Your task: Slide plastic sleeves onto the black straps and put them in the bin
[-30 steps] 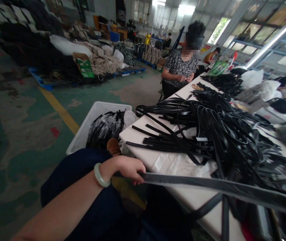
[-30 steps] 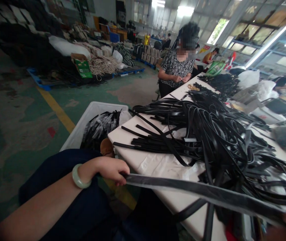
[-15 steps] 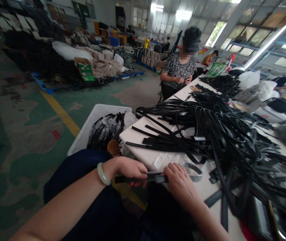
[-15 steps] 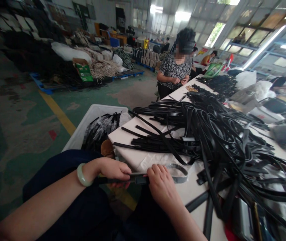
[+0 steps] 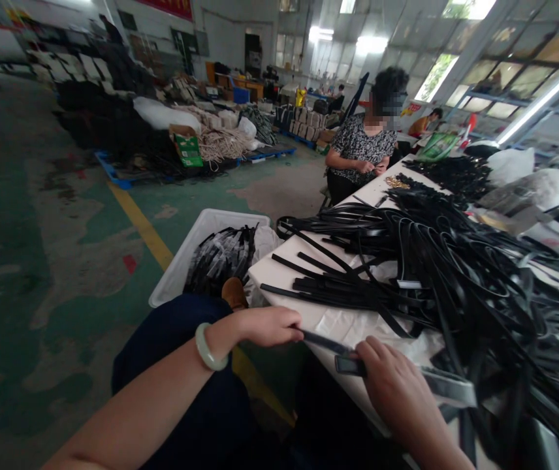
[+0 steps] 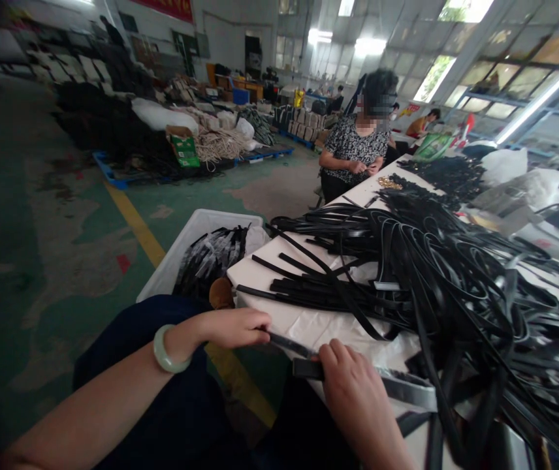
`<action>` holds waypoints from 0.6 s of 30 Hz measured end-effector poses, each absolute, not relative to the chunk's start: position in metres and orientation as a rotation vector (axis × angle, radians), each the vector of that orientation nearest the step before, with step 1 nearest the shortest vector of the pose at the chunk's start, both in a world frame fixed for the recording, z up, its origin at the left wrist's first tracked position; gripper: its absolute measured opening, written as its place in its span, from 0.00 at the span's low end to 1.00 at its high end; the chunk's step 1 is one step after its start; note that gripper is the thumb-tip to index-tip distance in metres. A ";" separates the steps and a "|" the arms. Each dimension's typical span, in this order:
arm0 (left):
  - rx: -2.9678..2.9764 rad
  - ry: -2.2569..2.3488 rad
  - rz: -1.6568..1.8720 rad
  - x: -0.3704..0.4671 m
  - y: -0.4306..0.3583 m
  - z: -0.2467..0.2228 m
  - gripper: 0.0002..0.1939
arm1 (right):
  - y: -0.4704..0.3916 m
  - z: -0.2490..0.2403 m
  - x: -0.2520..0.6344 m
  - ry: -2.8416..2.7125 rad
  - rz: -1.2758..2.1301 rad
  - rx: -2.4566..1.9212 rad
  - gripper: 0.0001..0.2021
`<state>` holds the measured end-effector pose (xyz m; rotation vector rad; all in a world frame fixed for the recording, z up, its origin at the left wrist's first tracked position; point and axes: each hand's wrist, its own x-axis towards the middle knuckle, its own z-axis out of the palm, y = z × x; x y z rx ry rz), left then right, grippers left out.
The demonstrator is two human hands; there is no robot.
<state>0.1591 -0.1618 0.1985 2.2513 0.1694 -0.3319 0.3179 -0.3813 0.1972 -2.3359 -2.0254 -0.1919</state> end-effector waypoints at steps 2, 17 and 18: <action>2.233 0.175 -0.221 0.160 -0.163 0.201 0.10 | -0.377 0.200 0.319 -2.053 -0.364 -2.218 0.15; 1.682 0.113 -0.353 0.154 -0.184 0.179 0.23 | -0.341 0.199 0.285 -2.526 -0.191 -2.188 0.27; 1.633 0.128 -0.396 0.152 -0.181 0.184 0.23 | -0.344 0.205 0.291 -2.531 -0.196 -2.211 0.28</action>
